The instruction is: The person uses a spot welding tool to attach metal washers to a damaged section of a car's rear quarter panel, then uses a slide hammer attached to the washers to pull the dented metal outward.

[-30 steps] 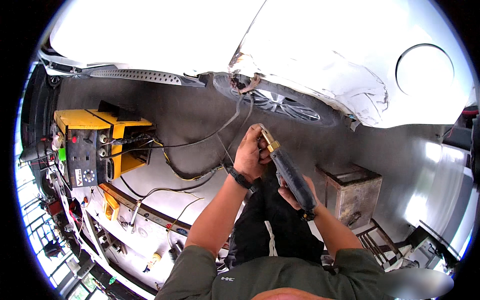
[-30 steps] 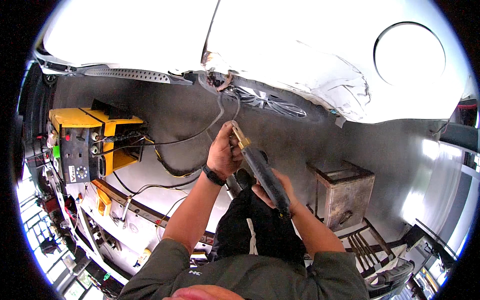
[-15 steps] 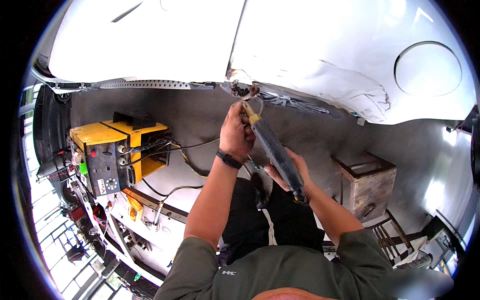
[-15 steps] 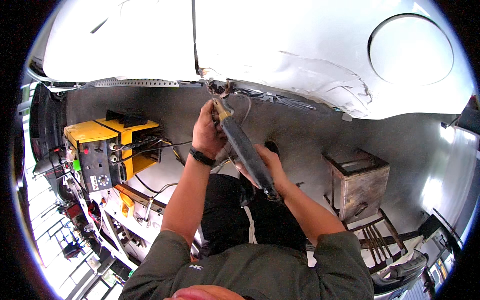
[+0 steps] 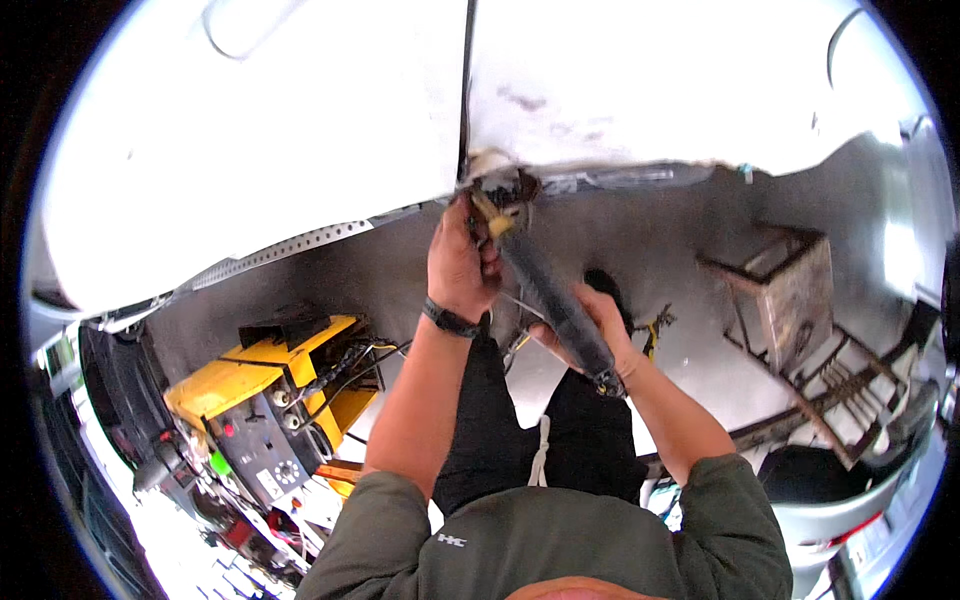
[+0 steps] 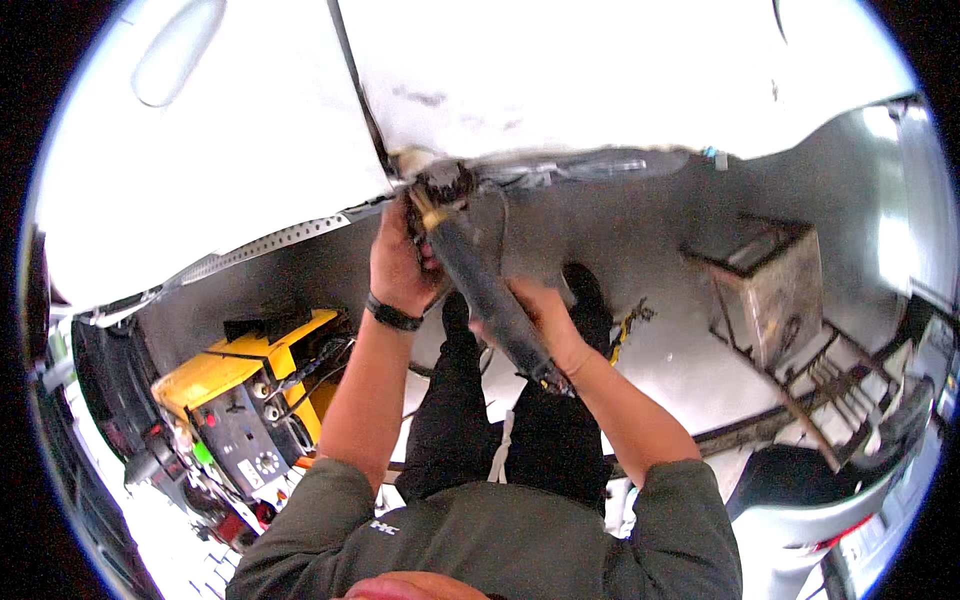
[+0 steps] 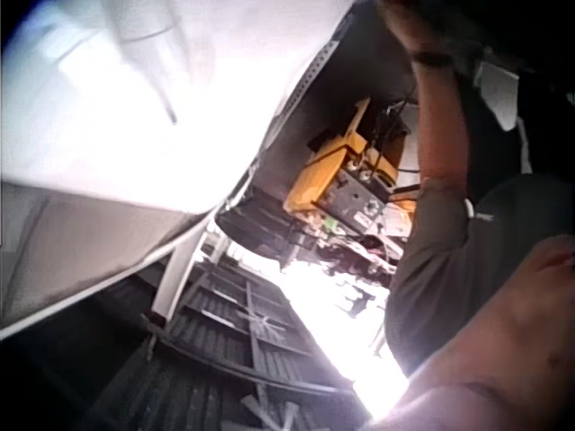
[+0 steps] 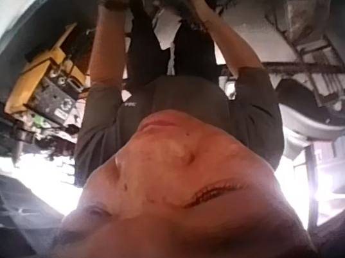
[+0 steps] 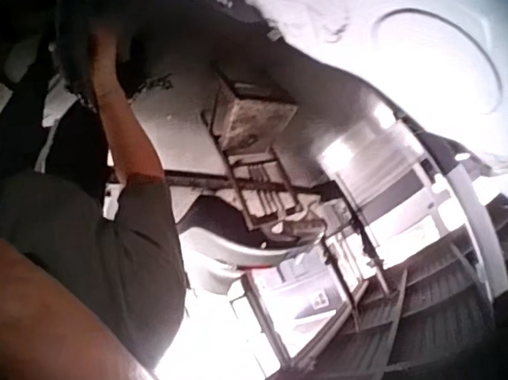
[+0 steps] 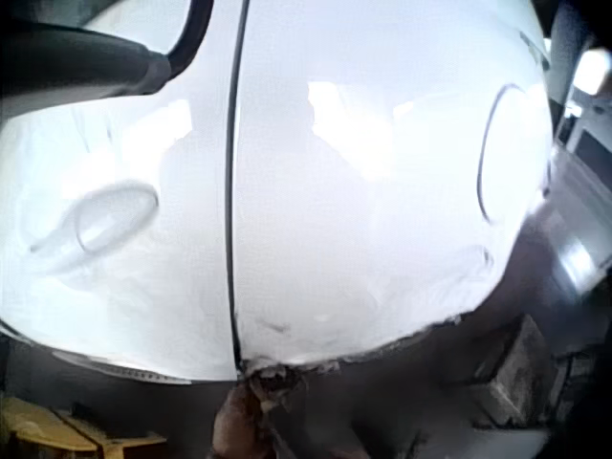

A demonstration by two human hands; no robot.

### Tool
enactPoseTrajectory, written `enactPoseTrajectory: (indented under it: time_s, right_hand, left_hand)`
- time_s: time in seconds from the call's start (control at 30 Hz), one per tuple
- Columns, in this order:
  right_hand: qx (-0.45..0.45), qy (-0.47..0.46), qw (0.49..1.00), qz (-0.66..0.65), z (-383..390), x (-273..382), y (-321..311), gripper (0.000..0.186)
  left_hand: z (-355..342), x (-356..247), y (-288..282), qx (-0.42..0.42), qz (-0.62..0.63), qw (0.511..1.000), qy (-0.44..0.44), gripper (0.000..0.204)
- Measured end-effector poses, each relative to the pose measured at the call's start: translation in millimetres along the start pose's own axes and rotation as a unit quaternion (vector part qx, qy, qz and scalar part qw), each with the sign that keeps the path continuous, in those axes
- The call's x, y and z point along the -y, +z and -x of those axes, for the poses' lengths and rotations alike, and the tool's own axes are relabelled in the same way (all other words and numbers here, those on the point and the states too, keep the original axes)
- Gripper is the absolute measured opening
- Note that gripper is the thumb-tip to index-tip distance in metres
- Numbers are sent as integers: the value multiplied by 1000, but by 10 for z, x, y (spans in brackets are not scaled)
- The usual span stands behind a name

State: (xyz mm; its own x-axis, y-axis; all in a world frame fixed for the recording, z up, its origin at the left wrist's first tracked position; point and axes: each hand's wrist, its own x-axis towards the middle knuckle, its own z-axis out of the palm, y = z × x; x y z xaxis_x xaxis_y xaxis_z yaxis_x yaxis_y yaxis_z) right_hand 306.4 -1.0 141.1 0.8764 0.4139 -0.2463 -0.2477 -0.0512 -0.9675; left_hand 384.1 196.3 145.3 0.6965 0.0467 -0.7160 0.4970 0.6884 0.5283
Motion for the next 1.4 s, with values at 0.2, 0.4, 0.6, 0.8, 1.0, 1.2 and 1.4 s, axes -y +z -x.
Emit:
enactPoseTrajectory:
  time_s: [0.2, 0.4, 0.6, 0.8, 1.0, 1.2, 1.4]
  right_hand:
    - [-112, -59, 986, 113, -38, -185, 281, 40]
    - [-142, -113, 981, 66, -114, -436, 479, 34]
    - [-68, -99, 988, 99, -144, -566, 274, 43]
    - [-61, -104, 972, 200, -196, -453, 93, 44]
    - [-71, -156, 964, 204, -8, -696, 66, 39]
    - [-62, -157, 966, 194, 73, -871, 102, 39]
    - [-94, -155, 960, 214, -18, -861, 75, 40]
  left_hand:
    - [-147, -35, -78, 75, -30, 997, -9, 21]
    - [-71, -92, -110, 45, -75, 996, 14, 23]
    - [-87, -15, -214, 26, -81, 994, 62, 19]
    - [-139, -8, -267, 47, -100, 988, 112, 22]
    - [-4, 111, -33, -35, -137, 978, 155, 25]
    - [-119, -26, -135, -38, -286, 945, 155, 31]
    - [-242, -65, 10, -59, -263, 944, 192, 26]
